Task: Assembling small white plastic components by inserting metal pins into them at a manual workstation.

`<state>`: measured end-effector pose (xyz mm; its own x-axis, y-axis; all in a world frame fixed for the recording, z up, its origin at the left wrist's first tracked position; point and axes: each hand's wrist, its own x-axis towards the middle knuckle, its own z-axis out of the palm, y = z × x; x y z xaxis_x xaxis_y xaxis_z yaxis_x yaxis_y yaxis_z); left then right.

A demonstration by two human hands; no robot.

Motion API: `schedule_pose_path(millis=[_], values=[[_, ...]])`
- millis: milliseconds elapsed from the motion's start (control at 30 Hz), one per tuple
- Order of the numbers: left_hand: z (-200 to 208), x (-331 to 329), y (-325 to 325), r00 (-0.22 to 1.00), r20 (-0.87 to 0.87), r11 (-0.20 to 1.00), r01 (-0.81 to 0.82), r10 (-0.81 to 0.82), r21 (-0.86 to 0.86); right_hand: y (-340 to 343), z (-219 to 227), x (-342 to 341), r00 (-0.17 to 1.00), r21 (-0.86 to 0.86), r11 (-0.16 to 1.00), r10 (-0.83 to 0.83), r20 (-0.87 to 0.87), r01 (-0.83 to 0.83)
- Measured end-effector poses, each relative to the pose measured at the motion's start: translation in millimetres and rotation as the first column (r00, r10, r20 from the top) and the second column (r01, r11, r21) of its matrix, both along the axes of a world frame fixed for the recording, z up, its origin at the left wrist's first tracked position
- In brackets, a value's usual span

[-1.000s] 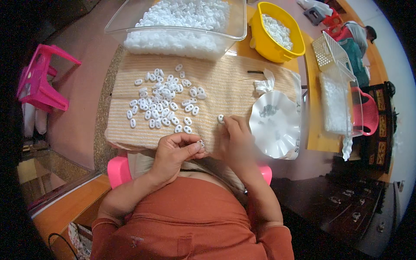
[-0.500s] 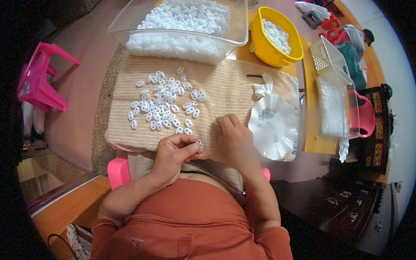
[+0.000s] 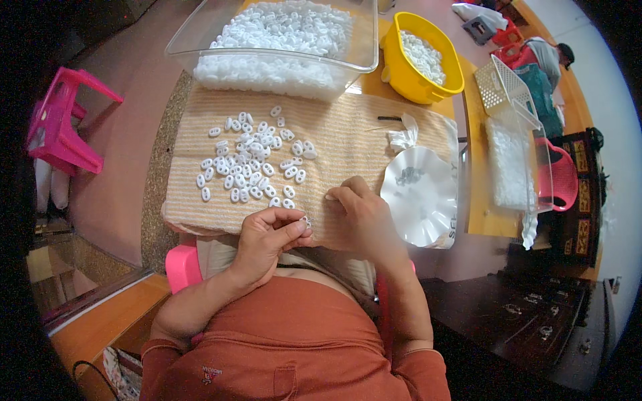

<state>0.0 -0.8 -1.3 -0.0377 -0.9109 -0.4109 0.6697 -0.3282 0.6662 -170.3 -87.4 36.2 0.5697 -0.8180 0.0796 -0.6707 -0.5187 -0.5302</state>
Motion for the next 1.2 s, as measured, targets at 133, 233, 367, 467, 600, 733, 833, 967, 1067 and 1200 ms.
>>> schedule_pose_path(millis=[133,233,367,467,600,733,833,967,1067,1200], values=[[0,0,0,1.000,-0.009,1.000,0.006,-0.006,0.016,0,-8,-2,0.995,-0.041,0.999,-0.007,0.099,0.011],[0,1,0,1.000,-0.015,1.000,0.008,-0.008,0.016,3,-16,-6,0.964,0.164,0.983,-0.119,0.238,0.081],[-1,0,0,0.999,-0.032,1.000,0.001,-0.001,0.012,5,-22,-9,0.879,0.467,0.880,-0.285,0.382,0.083],[-2,0,0,0.999,-0.036,1.000,0.002,-0.002,0.023,5,-24,-12,0.822,0.604,0.797,-0.355,0.445,0.017],[-1,0,0,1.000,-0.022,1.000,0.007,-0.006,0.026,5,-24,-13,0.757,0.734,0.671,-0.426,0.496,-0.103],[-1,0,0,1.000,-0.025,1.000,0.006,-0.005,0.026,7,-23,-11,0.716,0.758,0.635,-0.458,0.527,-0.152],[0,1,0,1.000,-0.022,0.999,0.011,-0.010,0.032,8,-25,-12,0.718,0.763,0.629,-0.460,0.522,-0.152],[1,1,0,1.000,-0.018,0.999,0.019,-0.018,0.031,7,-28,-15,0.714,0.763,0.618,-0.446,0.539,-0.190],[1,1,0,0.999,-0.033,0.999,0.021,-0.019,0.044,8,-28,-15,0.727,0.755,0.625,-0.421,0.542,-0.201],[0,1,0,0.999,-0.025,0.999,0.021,-0.020,0.035,10,-29,-15,0.725,0.767,0.605,-0.429,0.539,-0.212]])
